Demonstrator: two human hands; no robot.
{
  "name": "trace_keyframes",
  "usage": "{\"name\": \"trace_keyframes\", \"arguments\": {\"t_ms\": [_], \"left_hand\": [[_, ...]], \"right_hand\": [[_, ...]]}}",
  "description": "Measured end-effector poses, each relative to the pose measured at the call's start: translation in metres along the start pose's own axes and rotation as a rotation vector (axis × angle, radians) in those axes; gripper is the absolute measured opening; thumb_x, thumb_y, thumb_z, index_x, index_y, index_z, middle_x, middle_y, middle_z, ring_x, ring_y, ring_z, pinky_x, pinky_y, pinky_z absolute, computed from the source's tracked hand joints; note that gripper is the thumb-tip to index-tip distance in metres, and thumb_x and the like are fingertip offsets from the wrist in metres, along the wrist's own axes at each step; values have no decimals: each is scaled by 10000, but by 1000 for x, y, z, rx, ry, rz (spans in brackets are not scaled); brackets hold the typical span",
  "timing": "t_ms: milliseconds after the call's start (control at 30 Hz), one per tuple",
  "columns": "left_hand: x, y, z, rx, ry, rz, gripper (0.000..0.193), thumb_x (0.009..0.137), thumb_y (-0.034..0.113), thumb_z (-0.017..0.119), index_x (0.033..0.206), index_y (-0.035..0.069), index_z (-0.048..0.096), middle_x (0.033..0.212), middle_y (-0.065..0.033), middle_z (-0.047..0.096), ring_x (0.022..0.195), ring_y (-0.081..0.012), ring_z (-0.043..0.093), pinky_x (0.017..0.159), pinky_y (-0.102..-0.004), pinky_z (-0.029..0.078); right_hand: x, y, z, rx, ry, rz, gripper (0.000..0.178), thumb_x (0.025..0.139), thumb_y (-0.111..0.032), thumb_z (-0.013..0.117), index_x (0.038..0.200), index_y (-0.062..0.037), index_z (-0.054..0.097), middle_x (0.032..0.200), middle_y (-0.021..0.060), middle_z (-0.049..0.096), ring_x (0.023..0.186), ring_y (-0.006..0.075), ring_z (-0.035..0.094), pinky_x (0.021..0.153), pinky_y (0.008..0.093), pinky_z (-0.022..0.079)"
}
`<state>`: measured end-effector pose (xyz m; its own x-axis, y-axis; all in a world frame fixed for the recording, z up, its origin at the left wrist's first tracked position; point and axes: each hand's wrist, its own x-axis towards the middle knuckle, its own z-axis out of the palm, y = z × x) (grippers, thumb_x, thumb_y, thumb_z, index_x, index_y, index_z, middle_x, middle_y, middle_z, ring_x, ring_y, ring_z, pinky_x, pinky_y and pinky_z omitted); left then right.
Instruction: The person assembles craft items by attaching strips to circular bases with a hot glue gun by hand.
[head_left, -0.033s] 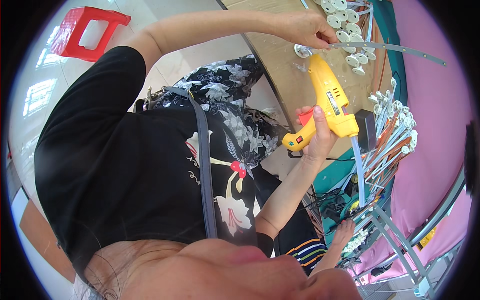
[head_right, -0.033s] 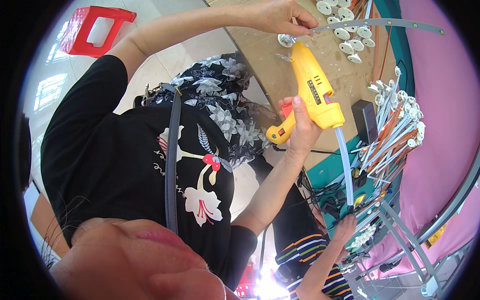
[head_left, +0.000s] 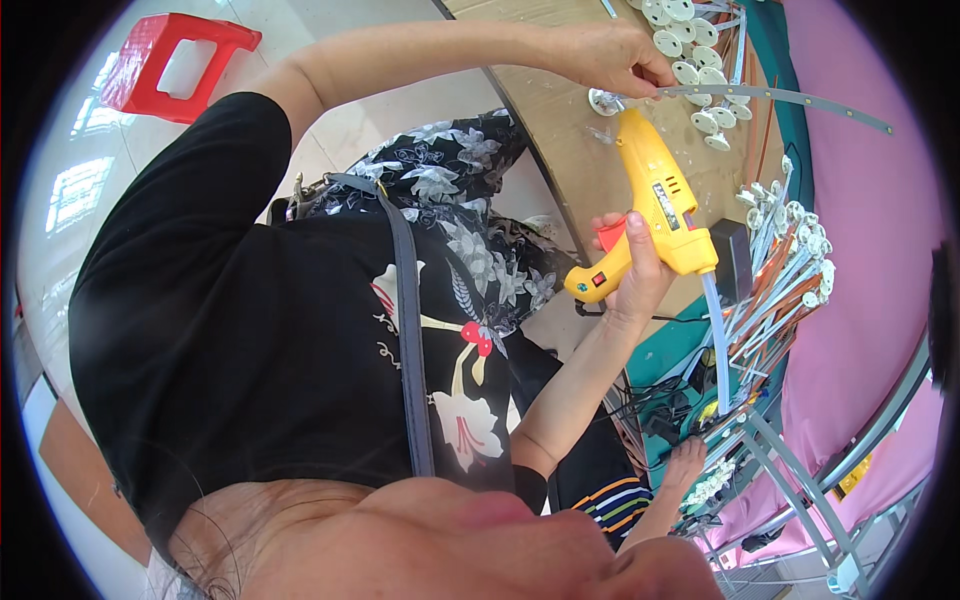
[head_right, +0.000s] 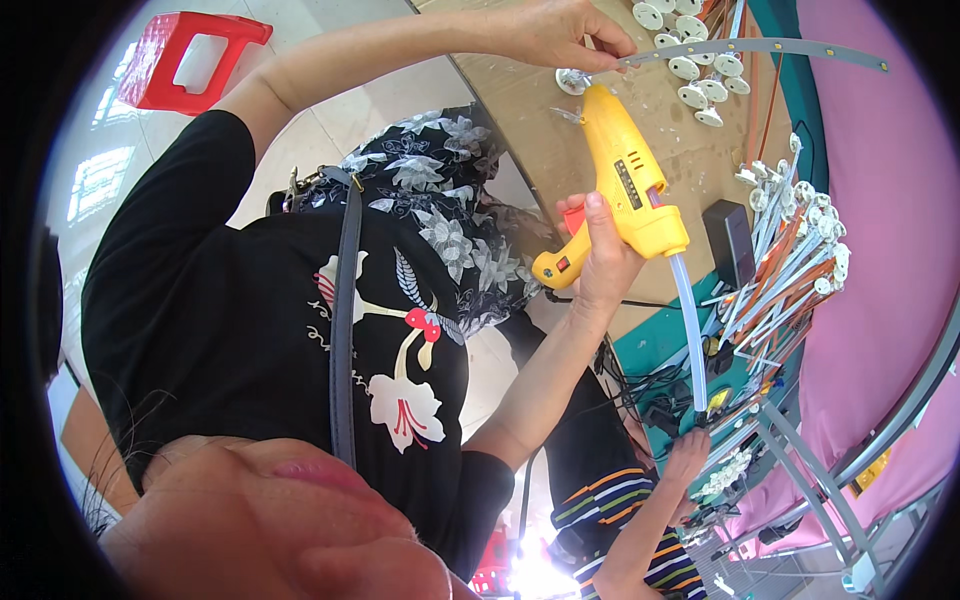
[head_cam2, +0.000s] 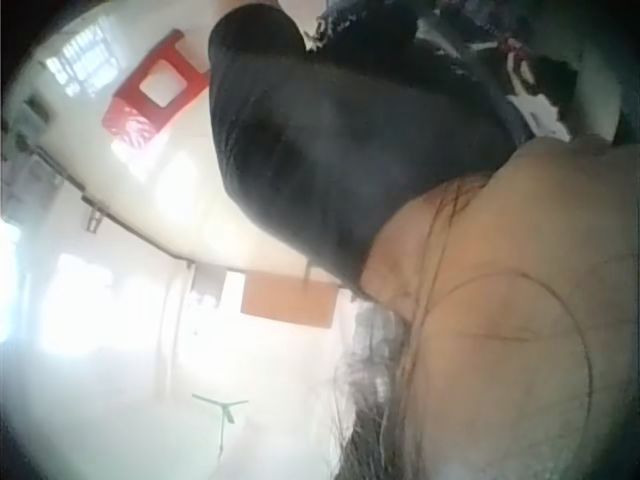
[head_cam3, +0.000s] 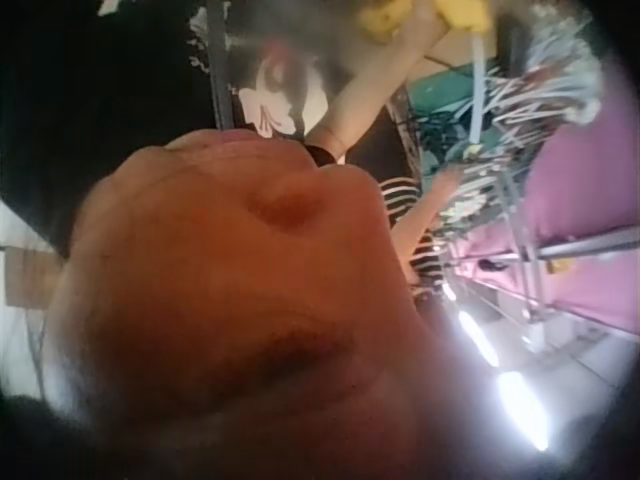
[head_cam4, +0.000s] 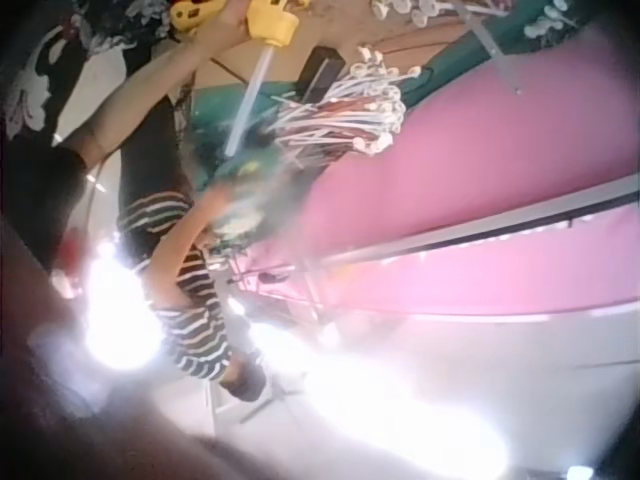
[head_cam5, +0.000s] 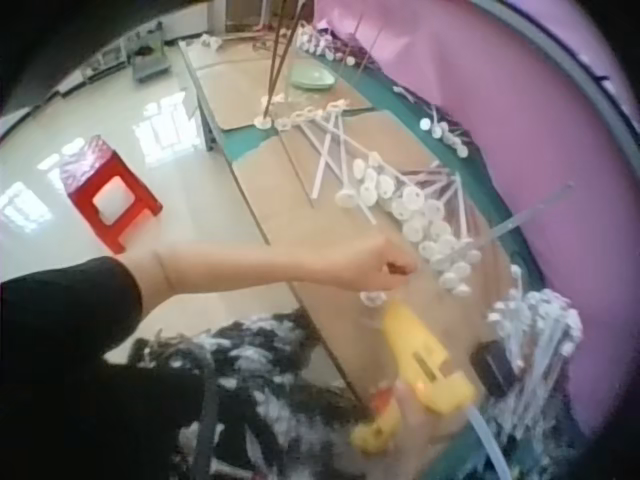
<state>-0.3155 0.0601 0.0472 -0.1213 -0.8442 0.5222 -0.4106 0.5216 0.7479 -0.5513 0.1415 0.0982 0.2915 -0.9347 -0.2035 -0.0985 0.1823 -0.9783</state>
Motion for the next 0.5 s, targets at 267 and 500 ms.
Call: {"name": "trace_keyframes", "arguments": {"t_ms": [267, 500], "left_hand": [[-2, 2, -1, 1, 0, 5, 186, 792, 112, 616, 959, 40, 652, 684, -82, 607, 570, -136, 525, 543, -287, 424], [-2, 1, 0, -16, 20, -10, 190, 793, 122, 621, 964, 48, 657, 692, -78, 618, 577, -138, 541, 548, -282, 433]], "right_hand": [[1, 4, -4, -4, -9, 30, 243, 805, -132, 641, 975, 6, 537, 737, 127, 627, 642, 228, 646, 509, 301, 528], [1, 3, 0, 6, 5, 30, 244, 801, -126, 644, 973, 7, 535, 722, 126, 624, 619, 227, 643, 505, 298, 527]]}}
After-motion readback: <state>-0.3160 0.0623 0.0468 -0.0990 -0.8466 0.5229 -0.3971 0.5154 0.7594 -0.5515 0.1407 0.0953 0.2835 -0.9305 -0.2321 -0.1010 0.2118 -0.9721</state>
